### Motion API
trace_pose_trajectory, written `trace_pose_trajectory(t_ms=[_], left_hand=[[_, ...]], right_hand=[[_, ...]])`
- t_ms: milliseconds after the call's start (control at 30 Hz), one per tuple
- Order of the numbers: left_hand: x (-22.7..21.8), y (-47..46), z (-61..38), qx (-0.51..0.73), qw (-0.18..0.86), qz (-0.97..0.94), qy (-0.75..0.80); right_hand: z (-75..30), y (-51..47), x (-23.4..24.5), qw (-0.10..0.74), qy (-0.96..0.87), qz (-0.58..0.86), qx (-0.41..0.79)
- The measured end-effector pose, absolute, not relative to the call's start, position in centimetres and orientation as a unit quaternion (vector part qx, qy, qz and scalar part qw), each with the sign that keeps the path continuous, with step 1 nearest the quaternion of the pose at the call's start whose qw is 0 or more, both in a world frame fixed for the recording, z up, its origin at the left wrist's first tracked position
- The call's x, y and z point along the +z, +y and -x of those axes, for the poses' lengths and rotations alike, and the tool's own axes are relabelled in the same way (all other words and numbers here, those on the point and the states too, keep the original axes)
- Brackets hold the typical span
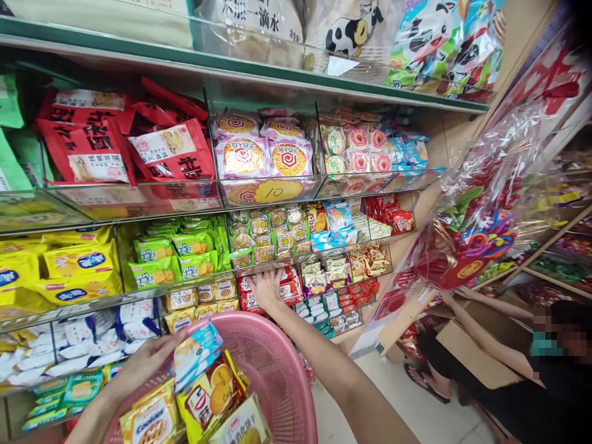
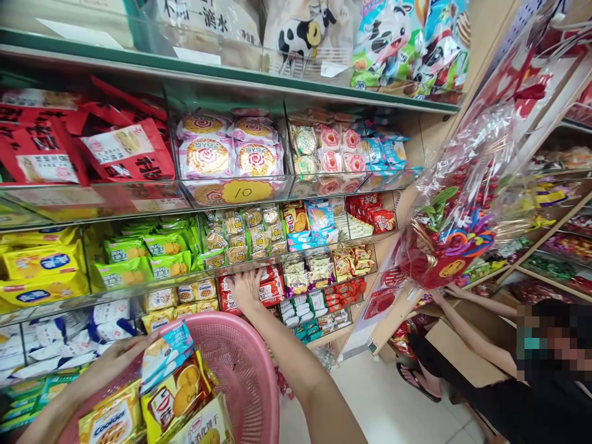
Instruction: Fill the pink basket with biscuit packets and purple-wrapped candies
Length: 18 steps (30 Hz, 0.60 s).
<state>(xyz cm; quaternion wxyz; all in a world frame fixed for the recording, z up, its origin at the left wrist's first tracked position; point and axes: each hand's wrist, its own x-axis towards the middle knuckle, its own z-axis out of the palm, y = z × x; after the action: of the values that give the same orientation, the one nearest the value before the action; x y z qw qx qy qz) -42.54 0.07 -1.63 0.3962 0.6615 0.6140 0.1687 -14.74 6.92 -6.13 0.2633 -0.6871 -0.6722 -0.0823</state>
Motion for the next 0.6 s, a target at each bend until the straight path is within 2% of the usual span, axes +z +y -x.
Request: trace_pose_trajectory(t_ms=[100, 600], left_hand=[[-1.8, 0.1, 42.8, 0.146, 0.438, -0.654, 0.599], [-1.8, 0.2, 42.9, 0.147, 0.430, -0.650, 0.610]], right_hand=[[14.3, 6.7, -6.4, 0.278, -0.673, 0.679, -0.095], [12.9, 6.6, -6.7, 0.261, -0.703, 0.656, -0.093]])
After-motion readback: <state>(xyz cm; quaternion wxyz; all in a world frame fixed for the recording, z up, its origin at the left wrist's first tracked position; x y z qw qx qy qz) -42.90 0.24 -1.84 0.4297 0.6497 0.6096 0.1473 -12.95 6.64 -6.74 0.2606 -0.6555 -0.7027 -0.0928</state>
